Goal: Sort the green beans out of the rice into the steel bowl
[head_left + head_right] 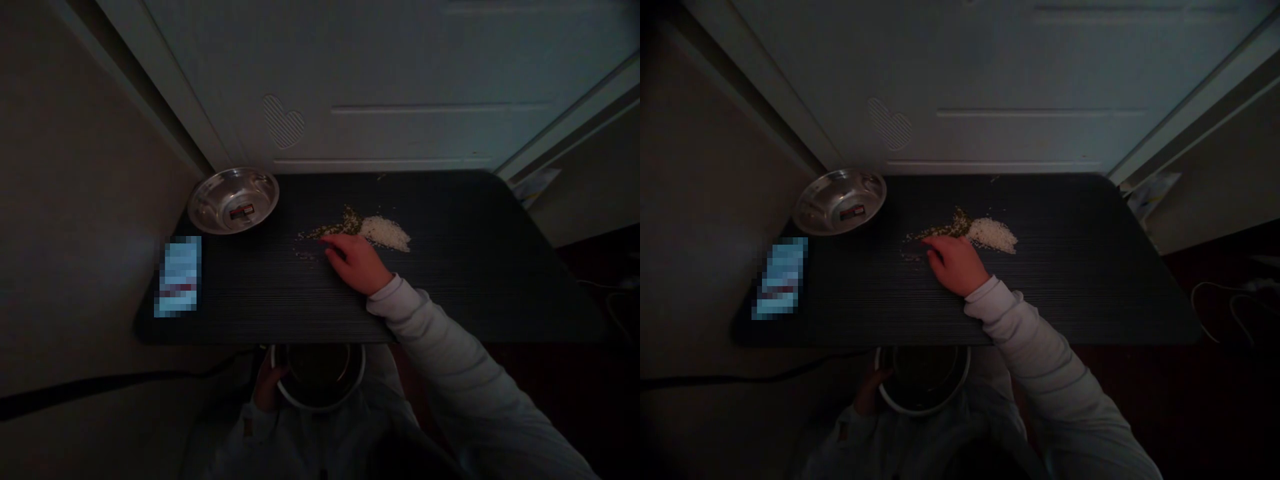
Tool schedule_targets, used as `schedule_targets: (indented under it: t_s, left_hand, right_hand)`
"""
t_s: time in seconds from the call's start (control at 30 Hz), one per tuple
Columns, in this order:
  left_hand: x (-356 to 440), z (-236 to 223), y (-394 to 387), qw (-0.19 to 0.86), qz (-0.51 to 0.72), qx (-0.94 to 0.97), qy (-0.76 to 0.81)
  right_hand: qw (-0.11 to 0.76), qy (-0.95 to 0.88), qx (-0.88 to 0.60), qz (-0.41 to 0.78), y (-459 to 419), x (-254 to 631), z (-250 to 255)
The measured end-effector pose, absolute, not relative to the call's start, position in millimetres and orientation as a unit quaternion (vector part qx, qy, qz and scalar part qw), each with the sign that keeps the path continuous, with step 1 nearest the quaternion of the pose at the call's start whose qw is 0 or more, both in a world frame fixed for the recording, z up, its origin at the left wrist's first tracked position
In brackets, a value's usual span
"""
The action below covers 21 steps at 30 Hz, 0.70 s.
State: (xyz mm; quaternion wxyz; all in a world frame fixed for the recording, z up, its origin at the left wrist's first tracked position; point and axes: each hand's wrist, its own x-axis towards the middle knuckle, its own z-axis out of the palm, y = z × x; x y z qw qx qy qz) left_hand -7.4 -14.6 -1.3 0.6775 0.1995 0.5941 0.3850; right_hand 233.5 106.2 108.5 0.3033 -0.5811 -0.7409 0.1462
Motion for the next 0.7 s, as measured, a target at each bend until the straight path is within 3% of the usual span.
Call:
schedule_targets:
  t_s: [0.7]
  left_hand:
    - [-5.4, -0.6, -14.8, 0.669, 0.406, 0.193, 0.593]
  right_hand:
    - [0.304, -0.773, -0.524, 0.186, 104.7, 232.8, 109.9]
